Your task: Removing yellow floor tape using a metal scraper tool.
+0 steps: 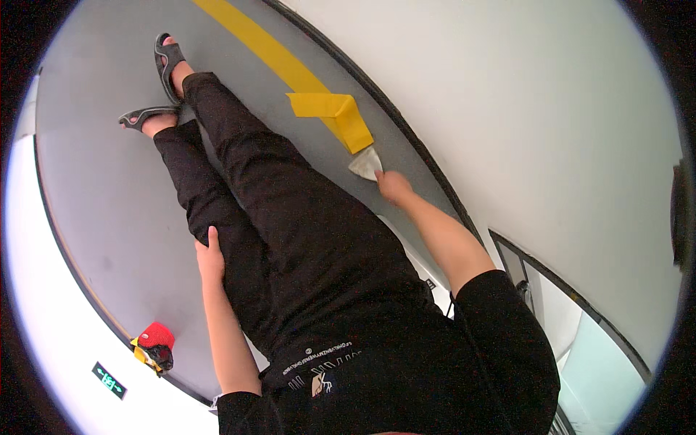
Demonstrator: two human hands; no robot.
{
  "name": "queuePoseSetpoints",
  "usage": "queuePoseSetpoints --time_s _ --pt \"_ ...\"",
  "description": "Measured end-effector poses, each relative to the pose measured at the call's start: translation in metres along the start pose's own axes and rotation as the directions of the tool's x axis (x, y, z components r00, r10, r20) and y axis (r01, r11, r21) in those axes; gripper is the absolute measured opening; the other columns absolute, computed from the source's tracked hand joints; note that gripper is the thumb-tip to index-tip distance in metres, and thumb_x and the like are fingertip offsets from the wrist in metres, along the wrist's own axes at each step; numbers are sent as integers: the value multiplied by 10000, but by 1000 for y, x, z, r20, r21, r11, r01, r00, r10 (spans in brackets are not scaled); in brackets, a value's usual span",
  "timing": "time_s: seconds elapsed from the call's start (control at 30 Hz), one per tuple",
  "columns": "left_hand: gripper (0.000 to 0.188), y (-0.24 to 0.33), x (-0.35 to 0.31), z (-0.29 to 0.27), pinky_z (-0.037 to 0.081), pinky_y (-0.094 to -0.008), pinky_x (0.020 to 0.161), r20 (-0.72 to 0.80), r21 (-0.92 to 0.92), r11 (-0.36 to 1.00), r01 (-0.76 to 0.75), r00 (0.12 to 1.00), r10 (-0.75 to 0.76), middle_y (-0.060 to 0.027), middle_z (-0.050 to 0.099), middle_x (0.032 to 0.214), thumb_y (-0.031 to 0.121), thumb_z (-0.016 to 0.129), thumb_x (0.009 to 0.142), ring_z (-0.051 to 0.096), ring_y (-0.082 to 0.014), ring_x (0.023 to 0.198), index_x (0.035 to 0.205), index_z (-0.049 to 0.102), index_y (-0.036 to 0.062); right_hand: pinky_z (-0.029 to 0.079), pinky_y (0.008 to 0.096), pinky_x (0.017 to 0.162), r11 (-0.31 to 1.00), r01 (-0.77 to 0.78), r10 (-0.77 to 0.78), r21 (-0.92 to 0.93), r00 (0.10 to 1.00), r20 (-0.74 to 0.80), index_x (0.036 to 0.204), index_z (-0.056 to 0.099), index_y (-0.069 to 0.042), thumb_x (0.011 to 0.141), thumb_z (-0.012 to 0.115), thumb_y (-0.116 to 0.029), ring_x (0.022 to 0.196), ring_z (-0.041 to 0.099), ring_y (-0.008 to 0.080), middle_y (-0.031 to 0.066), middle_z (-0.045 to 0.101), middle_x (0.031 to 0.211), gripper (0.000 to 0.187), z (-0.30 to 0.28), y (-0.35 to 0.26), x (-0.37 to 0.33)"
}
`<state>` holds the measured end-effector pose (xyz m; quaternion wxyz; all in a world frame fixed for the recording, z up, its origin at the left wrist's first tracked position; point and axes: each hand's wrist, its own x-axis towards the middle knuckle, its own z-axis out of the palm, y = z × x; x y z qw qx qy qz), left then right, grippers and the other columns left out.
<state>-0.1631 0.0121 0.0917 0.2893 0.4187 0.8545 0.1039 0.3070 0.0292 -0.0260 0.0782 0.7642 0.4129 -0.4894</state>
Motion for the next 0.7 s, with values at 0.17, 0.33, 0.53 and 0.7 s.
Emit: queuePoseSetpoints --time_s 0.17,0.33,0.53,0.7 --pt "848 3 3 -3 314 -401 1073 70 -69 998 -10 997 15 -271 430 1381 599 501 890 402 -387 1300 1386 342 -69 479 430 491 948 -146 92 283 977 194 813 624 45 973 410 -478 483 589 292 154 594 600 587 29 45 -6" --pt "835 9 -1 -5 281 -395 1102 88 -53 998 31 996 -27 -283 375 1424 547 511 908 356 -391 1336 1412 291 -82 478 431 560 990 139 -142 -28 962 -233 877 648 62 968 460 -430 550 625 311 178 628 656 535 23 28 12" --pt "846 -5 5 1 343 -399 1046 15 19 999 30 999 -30 -243 494 1336 639 496 878 456 -367 1263 1368 395 -43 489 438 541 959 206 -246 -195 946 -213 883 648 59 961 460 -449 512 610 318 180 639 705 548 -1 17 14" --pt "832 8 -3 -5 299 -403 1093 118 -72 997 37 993 -28 -270 407 1405 579 512 892 383 -387 1319 1400 332 -56 515 443 784 982 -188 185 17 977 104 1002 679 18 931 473 -533 862 695 237 240 676 959 592 -24 22 -16"
